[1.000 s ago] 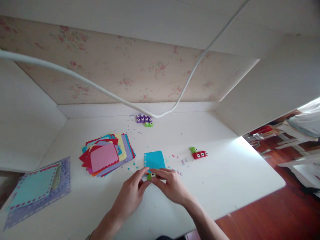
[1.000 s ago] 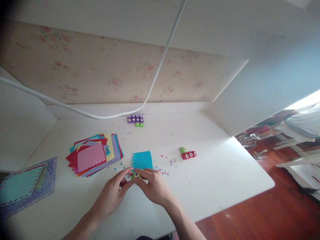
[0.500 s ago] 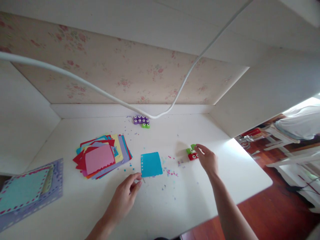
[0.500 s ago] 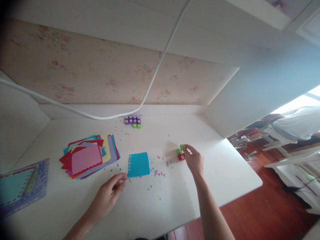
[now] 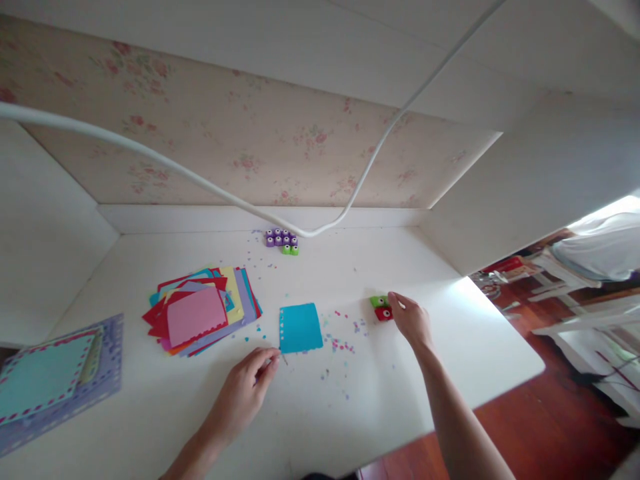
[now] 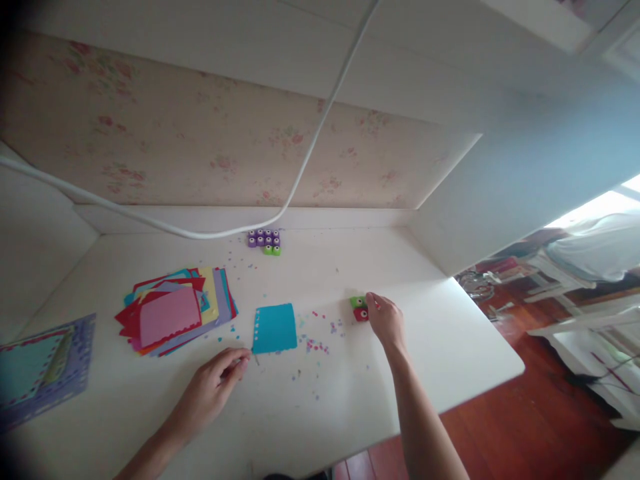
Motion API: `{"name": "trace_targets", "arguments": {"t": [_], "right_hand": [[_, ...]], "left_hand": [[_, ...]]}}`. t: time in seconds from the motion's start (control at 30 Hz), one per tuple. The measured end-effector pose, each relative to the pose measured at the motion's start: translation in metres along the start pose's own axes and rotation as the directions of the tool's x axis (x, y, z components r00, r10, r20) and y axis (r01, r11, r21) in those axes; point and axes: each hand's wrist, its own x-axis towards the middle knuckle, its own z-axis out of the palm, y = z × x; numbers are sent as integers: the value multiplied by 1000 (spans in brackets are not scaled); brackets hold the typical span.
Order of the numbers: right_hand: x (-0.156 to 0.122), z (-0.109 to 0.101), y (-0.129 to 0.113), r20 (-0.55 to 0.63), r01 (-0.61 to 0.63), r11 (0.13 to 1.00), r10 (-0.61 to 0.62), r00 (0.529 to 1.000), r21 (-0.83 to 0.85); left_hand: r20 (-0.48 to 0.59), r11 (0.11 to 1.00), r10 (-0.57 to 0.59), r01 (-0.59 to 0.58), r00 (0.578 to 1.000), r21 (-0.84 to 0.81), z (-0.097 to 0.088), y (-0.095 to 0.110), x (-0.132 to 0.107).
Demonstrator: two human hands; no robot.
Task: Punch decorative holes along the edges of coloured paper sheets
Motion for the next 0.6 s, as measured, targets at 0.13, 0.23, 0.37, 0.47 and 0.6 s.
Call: {"name": "trace_targets", "arguments": {"t": [0.13,0.23,0.37,0.47,0.6], "right_hand": [[-9,-10,-15,-195,62,997,-53,979,43],[-30,-9,-39,-249,178,977,-145,958,119],[-70,14,-78,40,219,926,-243,969,308],[-94,37,-102,188,235,927,-297,936,292],[-108,58,-119,206,273,954,-294,934,125]], "left_hand": [[41,1000,7,-6,999,-4,-6,8,8],[53,998,55,-57,997,35,-14,19,30],[38,956,185,-189,982,224,-20,34,87],[42,808,212,-199,976,555,-21,37,141],[8,738,195,-152,981,658,-23,32,200]]}}
